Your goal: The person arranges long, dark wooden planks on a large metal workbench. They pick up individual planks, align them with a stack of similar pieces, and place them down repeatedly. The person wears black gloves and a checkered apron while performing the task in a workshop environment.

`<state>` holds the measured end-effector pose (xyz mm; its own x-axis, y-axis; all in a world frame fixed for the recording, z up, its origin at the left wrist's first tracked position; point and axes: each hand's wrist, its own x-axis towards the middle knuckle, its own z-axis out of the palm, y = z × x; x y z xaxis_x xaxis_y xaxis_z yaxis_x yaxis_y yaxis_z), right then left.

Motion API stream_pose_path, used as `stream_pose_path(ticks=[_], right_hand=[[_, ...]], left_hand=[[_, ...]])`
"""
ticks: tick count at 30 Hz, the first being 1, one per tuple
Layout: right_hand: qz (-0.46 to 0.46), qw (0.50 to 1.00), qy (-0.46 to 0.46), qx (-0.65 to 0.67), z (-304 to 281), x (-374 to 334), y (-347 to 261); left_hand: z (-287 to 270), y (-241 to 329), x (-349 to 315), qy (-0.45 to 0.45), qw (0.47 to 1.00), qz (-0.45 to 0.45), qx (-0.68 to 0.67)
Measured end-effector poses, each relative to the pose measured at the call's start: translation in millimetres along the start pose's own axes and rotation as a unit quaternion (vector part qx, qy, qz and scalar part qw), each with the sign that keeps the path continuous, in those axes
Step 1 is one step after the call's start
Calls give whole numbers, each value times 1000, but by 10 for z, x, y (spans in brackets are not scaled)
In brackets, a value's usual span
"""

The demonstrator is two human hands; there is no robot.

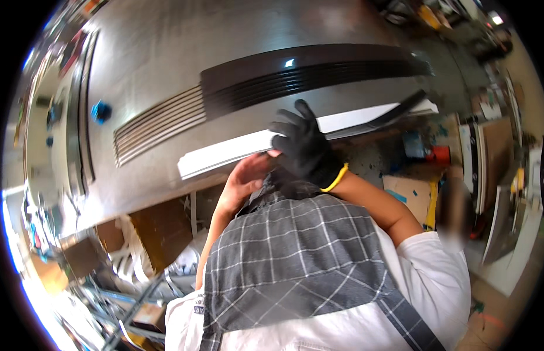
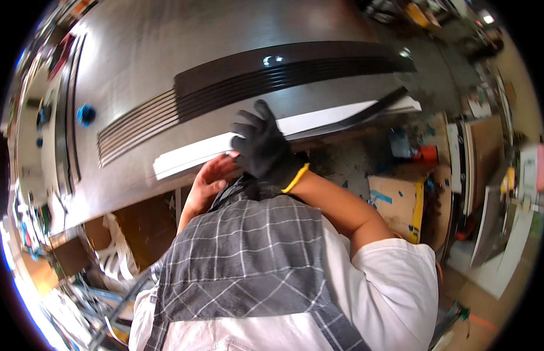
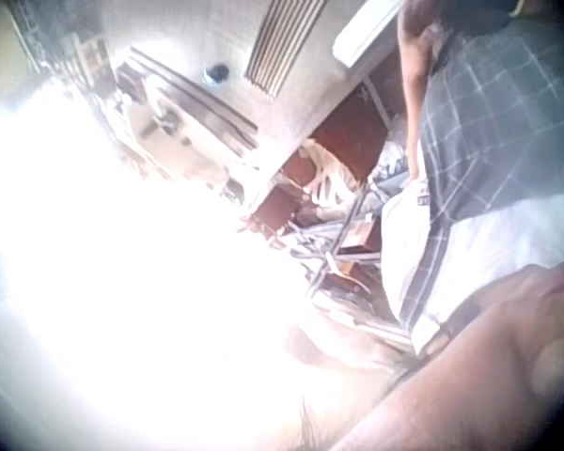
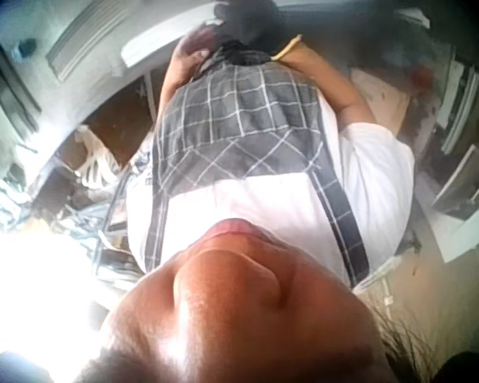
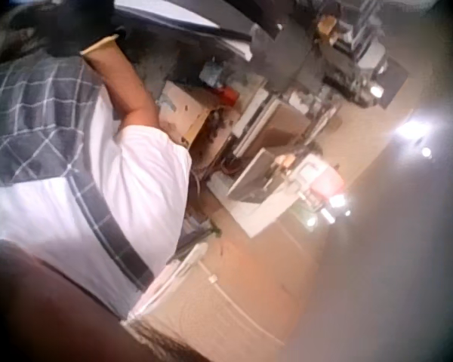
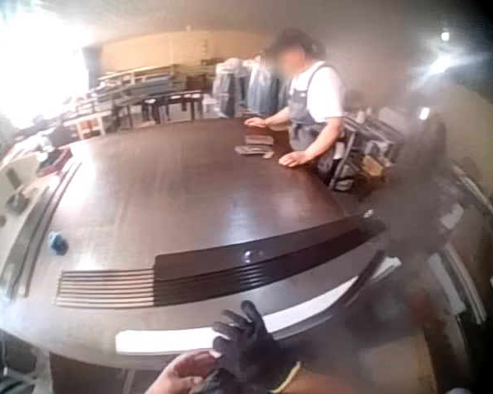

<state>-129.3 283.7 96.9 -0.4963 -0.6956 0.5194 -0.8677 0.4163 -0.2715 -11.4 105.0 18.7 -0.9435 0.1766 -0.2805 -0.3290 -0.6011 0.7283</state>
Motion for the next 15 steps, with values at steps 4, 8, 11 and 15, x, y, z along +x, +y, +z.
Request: stream_pose_path(ticks=[4,8,11,15], right_hand=[[27,999,14,34,-300,114,21],[60,991,105,59,-705,-100,-27],[194,947,30,254,-547,-568,-3],[451,525,160,703,-214,-893,336]], left_hand=[[612,223,696,-59,978,128,152],[776,356,808,-38,971,79,222],[875,367,786,73,961,156,217],[886,525,740,160,975,149,28]])
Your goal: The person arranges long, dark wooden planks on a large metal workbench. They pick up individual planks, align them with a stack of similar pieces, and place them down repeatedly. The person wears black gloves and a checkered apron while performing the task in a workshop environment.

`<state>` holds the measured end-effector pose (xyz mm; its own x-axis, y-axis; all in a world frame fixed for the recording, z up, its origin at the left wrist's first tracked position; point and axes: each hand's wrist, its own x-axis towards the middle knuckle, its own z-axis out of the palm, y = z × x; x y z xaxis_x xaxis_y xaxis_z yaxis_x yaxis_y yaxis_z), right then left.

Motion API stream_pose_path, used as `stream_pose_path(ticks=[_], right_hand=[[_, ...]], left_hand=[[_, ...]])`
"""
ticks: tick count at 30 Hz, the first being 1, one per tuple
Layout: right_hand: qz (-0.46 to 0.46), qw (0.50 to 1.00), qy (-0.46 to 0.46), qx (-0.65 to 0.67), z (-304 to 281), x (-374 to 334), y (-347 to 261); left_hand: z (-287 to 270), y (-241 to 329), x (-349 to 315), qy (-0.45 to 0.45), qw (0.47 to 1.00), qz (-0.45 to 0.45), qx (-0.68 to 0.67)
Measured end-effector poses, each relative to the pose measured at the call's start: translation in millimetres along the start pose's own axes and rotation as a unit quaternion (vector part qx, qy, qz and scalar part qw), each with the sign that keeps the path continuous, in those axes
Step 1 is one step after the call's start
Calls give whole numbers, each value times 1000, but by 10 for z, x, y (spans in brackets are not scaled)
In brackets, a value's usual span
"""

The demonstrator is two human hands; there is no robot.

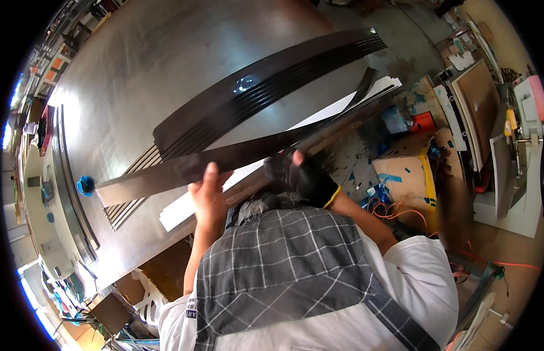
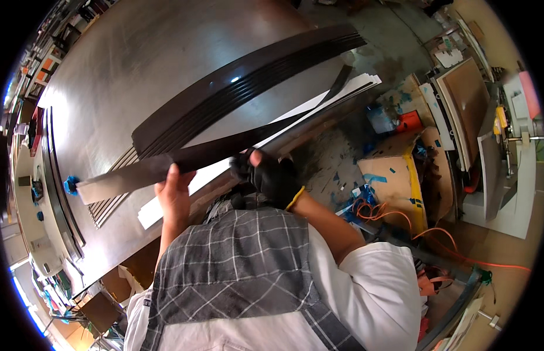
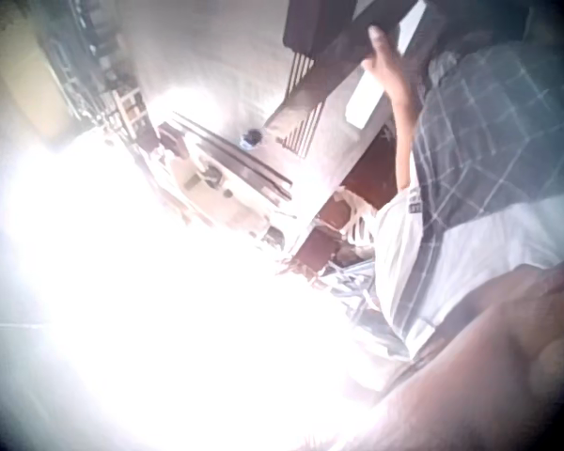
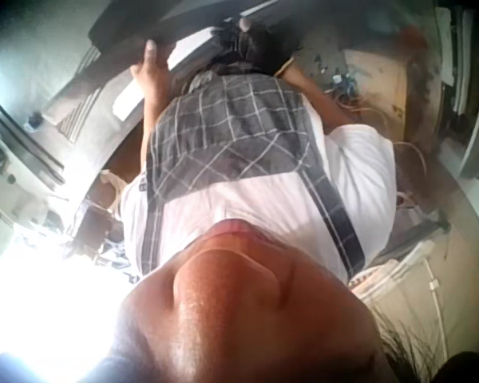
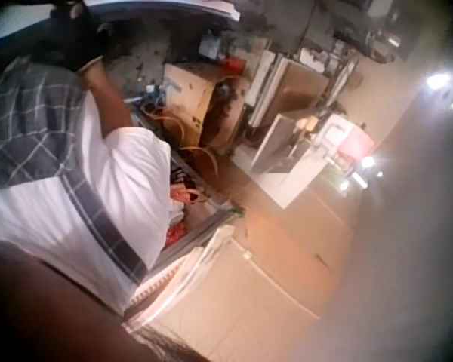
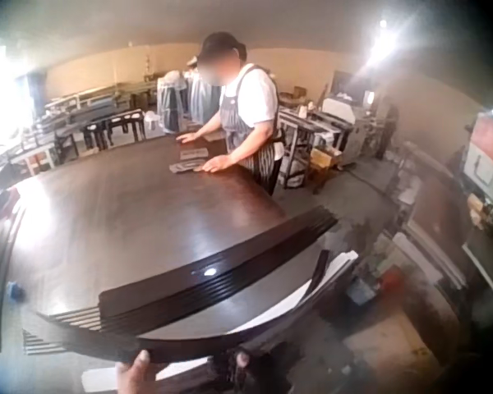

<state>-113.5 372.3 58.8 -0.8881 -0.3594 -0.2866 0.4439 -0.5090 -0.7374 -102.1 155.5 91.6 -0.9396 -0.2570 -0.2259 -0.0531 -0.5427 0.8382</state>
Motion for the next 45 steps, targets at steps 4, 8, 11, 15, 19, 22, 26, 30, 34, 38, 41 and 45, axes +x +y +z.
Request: stream_pose_path(ticks=[4,8,11,15,19,22,26,30,34,38,41,45], right_hand=[[-33,963,104,245,-453,335,-413],[-99,960,220,140,-822,583,-947],[-124,946,278,110,-1137,740,-1255],[-176,935,308,11,-1811,955,-1523],[-204,906,370,-28,-2229,1021,-1873],[-204,898,388,-39,-2496,1063,-2041],[-230,893,383,-53,-2775,1101,-2133],[-181,911,369,-26,-3004,1136,-2330],[-114,945,307,-1,-3450,1284,-2669],[-116,892,301,-315,-3476,1524,-3191],[-160,745,335,-554,-3609,1838,-3521],[-113,727,337,-588,-3854,2171,-3692]], left_hand=[[-572,9,51,106,993,-2,-59],[-1022,-23,50,108,992,-12,-67],[-1234,-74,82,151,987,-27,-40],[-1212,-93,149,188,982,-33,-14],[-1151,-56,270,152,988,-37,1],[-1117,-90,423,151,987,-44,23],[-865,-128,670,134,990,-43,28],[-556,-161,830,131,991,-23,36],[-189,-178,961,126,992,0,26],[79,-215,1085,107,994,28,-9],[294,-312,1207,88,995,51,-25],[663,-402,1314,110,991,71,-32]])
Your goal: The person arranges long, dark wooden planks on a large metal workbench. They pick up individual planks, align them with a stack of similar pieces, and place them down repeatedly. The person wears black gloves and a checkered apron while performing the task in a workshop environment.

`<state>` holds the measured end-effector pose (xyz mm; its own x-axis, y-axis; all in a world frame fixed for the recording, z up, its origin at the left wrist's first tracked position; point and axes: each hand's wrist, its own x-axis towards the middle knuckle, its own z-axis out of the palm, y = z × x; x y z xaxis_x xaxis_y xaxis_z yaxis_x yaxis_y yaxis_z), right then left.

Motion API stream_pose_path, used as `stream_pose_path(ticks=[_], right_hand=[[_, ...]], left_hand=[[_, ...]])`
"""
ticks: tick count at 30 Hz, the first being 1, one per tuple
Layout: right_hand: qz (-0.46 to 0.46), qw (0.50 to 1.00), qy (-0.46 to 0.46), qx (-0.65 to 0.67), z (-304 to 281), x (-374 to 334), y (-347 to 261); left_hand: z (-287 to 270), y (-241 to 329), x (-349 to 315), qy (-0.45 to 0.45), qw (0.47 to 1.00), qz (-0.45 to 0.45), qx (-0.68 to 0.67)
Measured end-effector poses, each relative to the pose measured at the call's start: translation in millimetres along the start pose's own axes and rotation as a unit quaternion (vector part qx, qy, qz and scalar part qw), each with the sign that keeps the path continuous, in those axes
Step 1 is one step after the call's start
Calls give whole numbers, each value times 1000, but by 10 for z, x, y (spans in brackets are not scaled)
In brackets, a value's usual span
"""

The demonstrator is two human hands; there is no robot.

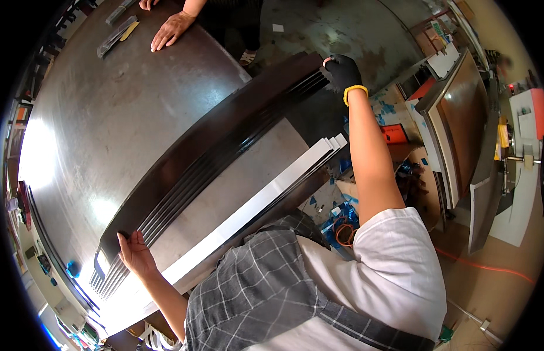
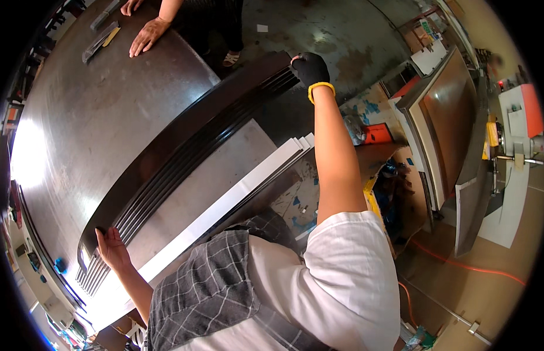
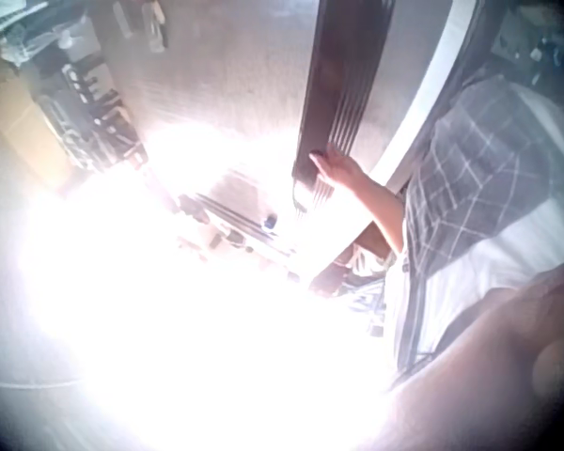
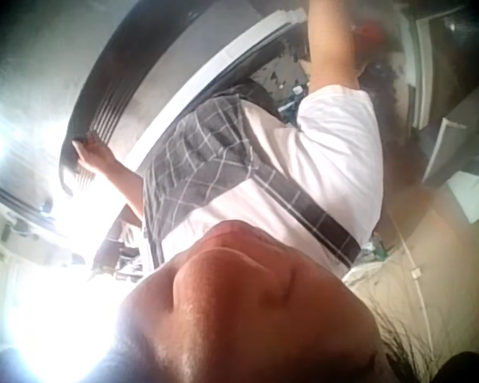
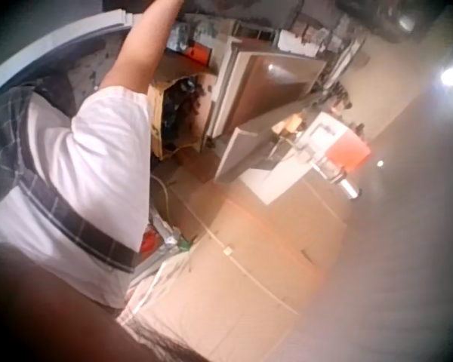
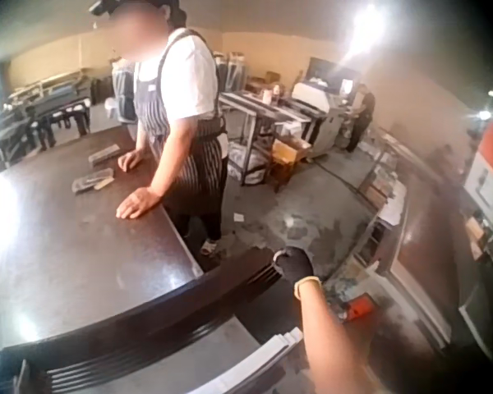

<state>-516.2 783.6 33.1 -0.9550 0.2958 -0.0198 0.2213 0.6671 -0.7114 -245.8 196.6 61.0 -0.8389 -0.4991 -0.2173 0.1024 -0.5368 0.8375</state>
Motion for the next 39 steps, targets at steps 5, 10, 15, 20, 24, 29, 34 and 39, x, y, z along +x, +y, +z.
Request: stream_pose_path(ticks=[5,10,15,20,24,29,34,39], right_hand=[[54,997,-24,-54,179,328,435],[14,994,-33,-107,221,272,350],[38,996,-10,-80,214,216,315],[37,992,8,-119,231,244,380],[7,993,19,-120,269,175,226],[-99,986,-41,-129,369,449,716],[-194,942,-136,-237,82,749,1293],[69,970,-177,154,219,766,1395]], left_hand=[[135,-42,-16,5,1000,-9,14],[60,-59,-59,13,1000,-5,18],[15,-82,-71,4,999,-2,33],[9,-131,-59,-5,1000,-2,26],[-84,-184,-48,10,999,-4,31],[-139,-123,25,90,994,-32,61],[-658,211,316,170,978,-69,102],[-1375,635,348,247,958,-83,117]])
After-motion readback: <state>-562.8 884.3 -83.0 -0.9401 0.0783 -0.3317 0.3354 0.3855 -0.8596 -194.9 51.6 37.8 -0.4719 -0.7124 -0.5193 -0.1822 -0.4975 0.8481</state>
